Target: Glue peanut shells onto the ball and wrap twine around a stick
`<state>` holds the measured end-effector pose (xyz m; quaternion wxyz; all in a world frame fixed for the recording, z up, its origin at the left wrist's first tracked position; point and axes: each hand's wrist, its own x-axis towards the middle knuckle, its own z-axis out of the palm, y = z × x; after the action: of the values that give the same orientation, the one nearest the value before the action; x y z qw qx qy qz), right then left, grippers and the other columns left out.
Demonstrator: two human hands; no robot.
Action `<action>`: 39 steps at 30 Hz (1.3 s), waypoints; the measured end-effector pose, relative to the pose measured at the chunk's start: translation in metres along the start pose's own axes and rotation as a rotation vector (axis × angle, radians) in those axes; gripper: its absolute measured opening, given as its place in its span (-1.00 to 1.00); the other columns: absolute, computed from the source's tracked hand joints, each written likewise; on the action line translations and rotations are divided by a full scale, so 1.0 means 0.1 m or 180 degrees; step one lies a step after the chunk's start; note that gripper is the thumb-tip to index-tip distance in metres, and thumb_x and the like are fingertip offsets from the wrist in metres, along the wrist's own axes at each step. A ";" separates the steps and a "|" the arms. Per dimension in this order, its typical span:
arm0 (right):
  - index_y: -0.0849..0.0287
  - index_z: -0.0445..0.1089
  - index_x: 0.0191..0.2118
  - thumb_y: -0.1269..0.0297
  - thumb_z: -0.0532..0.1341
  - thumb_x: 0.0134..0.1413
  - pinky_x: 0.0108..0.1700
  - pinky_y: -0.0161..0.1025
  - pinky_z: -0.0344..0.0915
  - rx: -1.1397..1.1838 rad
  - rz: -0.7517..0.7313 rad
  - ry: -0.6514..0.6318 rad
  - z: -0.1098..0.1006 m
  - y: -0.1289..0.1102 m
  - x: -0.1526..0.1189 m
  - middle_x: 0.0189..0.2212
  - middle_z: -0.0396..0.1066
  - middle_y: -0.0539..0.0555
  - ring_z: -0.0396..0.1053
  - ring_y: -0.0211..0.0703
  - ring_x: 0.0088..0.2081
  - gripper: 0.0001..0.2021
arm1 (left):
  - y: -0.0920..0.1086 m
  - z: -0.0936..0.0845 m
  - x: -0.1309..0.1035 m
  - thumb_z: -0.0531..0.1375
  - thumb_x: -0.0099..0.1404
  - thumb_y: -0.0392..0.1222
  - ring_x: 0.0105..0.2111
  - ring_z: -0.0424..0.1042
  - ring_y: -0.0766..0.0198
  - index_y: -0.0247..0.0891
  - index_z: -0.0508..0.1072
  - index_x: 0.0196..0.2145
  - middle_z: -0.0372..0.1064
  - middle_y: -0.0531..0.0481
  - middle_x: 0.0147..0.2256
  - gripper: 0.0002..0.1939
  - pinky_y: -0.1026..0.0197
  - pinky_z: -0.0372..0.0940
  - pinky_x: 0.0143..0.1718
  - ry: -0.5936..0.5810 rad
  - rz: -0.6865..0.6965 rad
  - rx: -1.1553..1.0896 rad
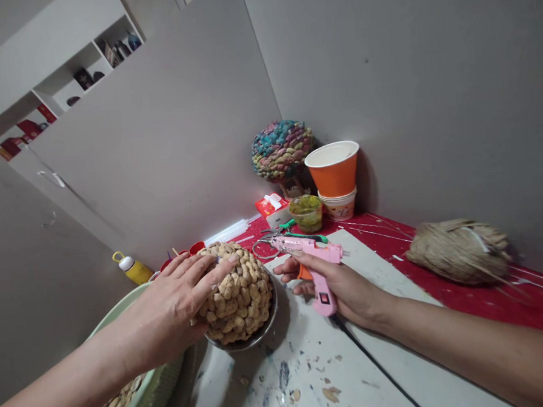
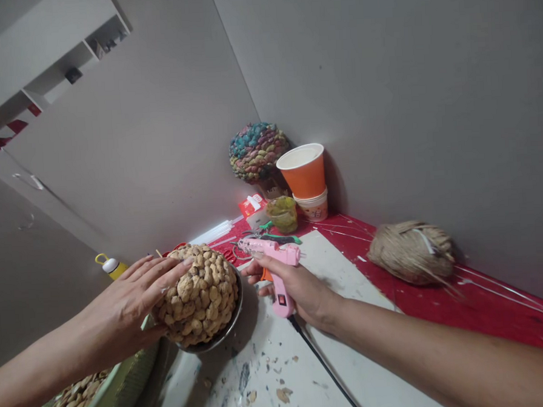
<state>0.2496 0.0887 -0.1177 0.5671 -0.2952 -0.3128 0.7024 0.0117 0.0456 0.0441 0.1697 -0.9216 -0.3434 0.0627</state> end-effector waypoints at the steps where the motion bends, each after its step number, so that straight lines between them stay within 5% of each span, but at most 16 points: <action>1: 0.24 0.54 -0.42 0.19 0.28 0.08 -0.44 -0.40 0.37 0.0007 0.0003 -0.0001 0.00 0.00 0.00 -0.34 0.51 0.17 0.42 -0.16 -0.32 -0.78 | 0.00 0.00 0.00 0.23 0.07 -0.43 0.19 0.19 -0.08 -0.06 -0.09 0.33 0.18 -0.20 0.23 -0.05 -0.24 0.10 0.17 0.0022 0.0004 0.0014; 10: 0.25 0.53 -0.40 0.14 0.30 0.04 -0.43 -0.40 0.36 -0.0058 -0.0019 -0.0107 0.00 -0.01 -0.01 -0.32 0.51 0.16 0.41 -0.19 -0.34 -0.76 | -0.08 -0.05 -0.03 0.26 0.04 -0.38 0.15 0.25 -0.09 -0.15 -0.12 0.34 0.20 -0.27 0.21 -0.01 -0.25 0.14 0.15 0.0181 -0.0006 0.0045; 19: 0.24 0.52 -0.42 0.21 0.31 0.04 -0.44 -0.40 0.38 0.0008 -0.0050 0.0021 0.02 -0.01 -0.01 -0.35 0.52 0.15 0.45 -0.16 -0.32 -0.81 | -0.11 -0.03 -0.32 0.24 0.20 -0.29 0.15 0.23 -0.09 -0.14 -0.18 0.34 0.24 -0.27 0.15 -0.10 -0.31 0.10 0.17 0.1380 -0.0330 0.0412; 22: 0.24 0.52 -0.41 0.24 0.33 0.02 -0.47 -0.39 0.38 0.0137 0.0042 0.0096 0.05 -0.01 -0.02 -0.37 0.53 0.14 0.46 -0.17 -0.37 -0.85 | -0.03 0.10 -0.47 0.25 0.19 -0.36 0.17 0.18 -0.08 -0.03 -0.23 0.35 0.16 -0.21 0.22 -0.05 -0.36 0.04 0.19 0.1794 -0.0548 0.0771; 27: 0.23 0.53 -0.35 0.15 0.34 0.02 -0.46 -0.40 0.35 -0.0029 0.0097 0.0144 0.04 0.02 -0.02 -0.33 0.55 0.15 0.47 -0.17 -0.37 -0.78 | 0.17 0.47 -0.68 0.22 0.11 -0.55 0.31 -0.07 0.03 0.14 -0.11 0.30 -0.36 0.07 0.40 -0.02 -0.35 -0.18 0.28 0.2390 -0.0635 0.1154; 33: 0.15 0.54 -0.25 0.05 0.32 0.01 -0.37 -0.28 0.39 -0.0190 0.0117 0.0005 -0.06 0.11 0.02 -0.27 0.57 0.12 0.51 -0.05 -0.28 -0.72 | 0.34 0.61 -0.73 0.19 0.10 -0.57 0.30 0.01 0.10 0.08 0.12 0.14 -0.22 0.04 0.38 -0.23 -0.25 -0.16 0.29 0.2841 -0.0483 0.1279; 39: 0.03 0.53 -0.09 0.06 0.32 -0.07 -0.11 0.01 0.39 0.0007 0.0462 -0.0449 0.13 0.02 -0.14 -0.24 0.58 0.15 0.52 0.17 -0.20 -0.63 | 0.41 0.83 -0.68 0.16 0.23 -0.37 0.21 0.20 0.07 -0.04 0.25 0.02 -0.03 -0.08 0.33 -0.57 -0.19 -0.06 0.27 0.3000 -0.0256 0.1164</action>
<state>0.2411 0.0735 -0.1105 0.4916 -0.2663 -0.3289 0.7611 -0.0338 -0.0056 -0.0480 0.4671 -0.7910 -0.2481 -0.3074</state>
